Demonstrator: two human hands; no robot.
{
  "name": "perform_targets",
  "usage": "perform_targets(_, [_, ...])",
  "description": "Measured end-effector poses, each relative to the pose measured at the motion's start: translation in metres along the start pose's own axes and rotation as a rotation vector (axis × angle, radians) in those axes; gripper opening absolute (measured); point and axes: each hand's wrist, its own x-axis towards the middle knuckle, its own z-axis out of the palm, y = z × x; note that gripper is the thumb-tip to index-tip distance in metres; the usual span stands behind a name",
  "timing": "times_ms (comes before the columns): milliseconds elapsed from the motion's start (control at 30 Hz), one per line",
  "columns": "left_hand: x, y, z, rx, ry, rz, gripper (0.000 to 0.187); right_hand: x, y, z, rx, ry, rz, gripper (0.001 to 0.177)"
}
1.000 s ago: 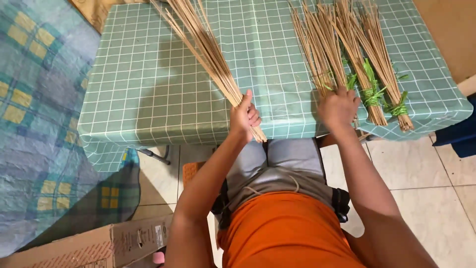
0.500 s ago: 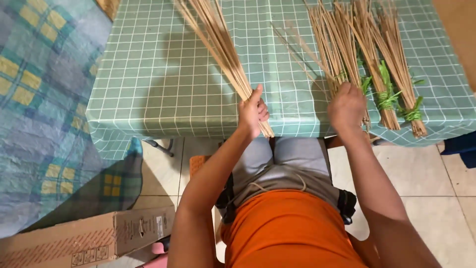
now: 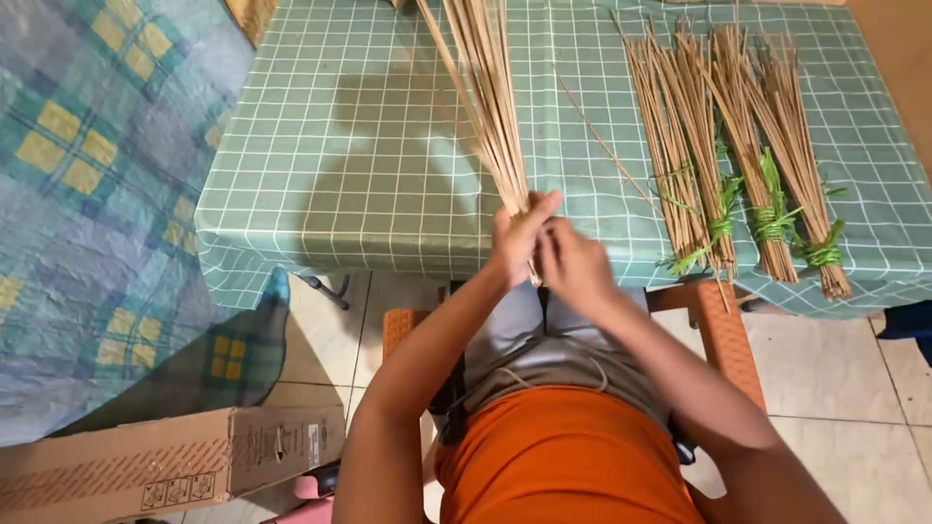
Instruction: Bundling and tying thin wooden sticks together using green plastic strips.
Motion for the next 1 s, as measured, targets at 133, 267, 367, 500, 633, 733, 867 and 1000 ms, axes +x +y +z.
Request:
perform_targets(133, [0.019, -0.019, -0.016, 0.133, 0.085, -0.040, 0.042, -0.010, 0.021, 0.011, -0.110, 0.014, -0.073, 0.011])
perform_targets(267, [0.021, -0.012, -0.007, 0.104, 0.038, -0.012, 0.050, -0.005, 0.014, -0.010, 0.104, 0.185, -0.204, 0.007])
perform_targets(367, [0.027, -0.012, -0.012, -0.042, 0.019, -0.022, 0.045, -0.021, 0.019, -0.006, 0.273, 0.326, -0.297, 0.008])
perform_targets(500, [-0.001, 0.006, -0.010, -0.046, 0.008, -0.103, 0.047, -0.024, 0.018, 0.007, 0.432, 0.350, -0.264, 0.016])
perform_targets(633, [-0.004, -0.015, -0.004, 0.016, 0.068, -0.112, 0.074, -0.016, 0.014, 0.020, 0.523, 0.286, -0.179, 0.025])
perform_targets(733, [-0.003, 0.008, -0.006, -0.014, -0.015, -0.080, 0.050, -0.002, 0.053, 0.013, 0.586, 0.227, -0.111, 0.027])
perform_targets(867, [0.002, 0.018, -0.008, -0.141, -0.024, -0.086, 0.039, 0.008, 0.121, -0.029, -0.161, 0.086, 0.030, 0.012])
perform_targets(1000, [0.010, 0.012, -0.013, -0.128, -0.003, -0.072, 0.037, -0.012, 0.194, -0.030, -0.715, -0.105, 0.318, 0.027])
